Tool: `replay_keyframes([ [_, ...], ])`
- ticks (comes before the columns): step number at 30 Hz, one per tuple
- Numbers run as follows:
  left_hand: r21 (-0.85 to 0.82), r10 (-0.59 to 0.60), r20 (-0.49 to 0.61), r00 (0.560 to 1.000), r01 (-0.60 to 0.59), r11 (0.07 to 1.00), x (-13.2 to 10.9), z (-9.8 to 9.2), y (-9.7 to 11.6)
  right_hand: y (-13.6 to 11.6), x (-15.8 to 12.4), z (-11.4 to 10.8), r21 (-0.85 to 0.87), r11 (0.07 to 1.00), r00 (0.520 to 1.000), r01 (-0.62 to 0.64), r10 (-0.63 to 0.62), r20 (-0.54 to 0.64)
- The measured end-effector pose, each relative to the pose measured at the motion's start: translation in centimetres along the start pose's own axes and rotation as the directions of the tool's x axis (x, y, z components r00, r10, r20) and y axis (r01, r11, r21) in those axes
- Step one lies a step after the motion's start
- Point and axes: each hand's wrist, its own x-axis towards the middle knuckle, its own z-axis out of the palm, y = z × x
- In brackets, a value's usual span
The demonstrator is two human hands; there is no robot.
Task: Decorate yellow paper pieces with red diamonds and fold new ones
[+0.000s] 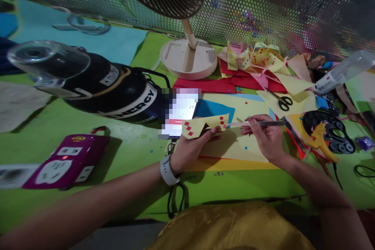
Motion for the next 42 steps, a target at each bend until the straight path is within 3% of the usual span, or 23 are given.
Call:
replay_keyframes([
  [29,-0.015,0.024,0.004,1.000,-0.024,1.000,-0.03,-0.08,-0.14,-0.03,-0.33,0.23,-0.089,0.994,0.998,0.056,-0.055,0.013],
  [35,0.191,0.096,-0.016,0.995,-0.091,0.977,-0.07,-0.35,0.10,0.18,-0.53,0.19,-0.077,0.995,0.997,0.069,-0.066,0.042],
  [42,0.082,0.028,0.006,1.000,-0.029,0.996,0.10,-0.26,0.01,0.19,-0.76,0.30,-0.110,0.989,0.995,0.096,-0.093,0.029],
])
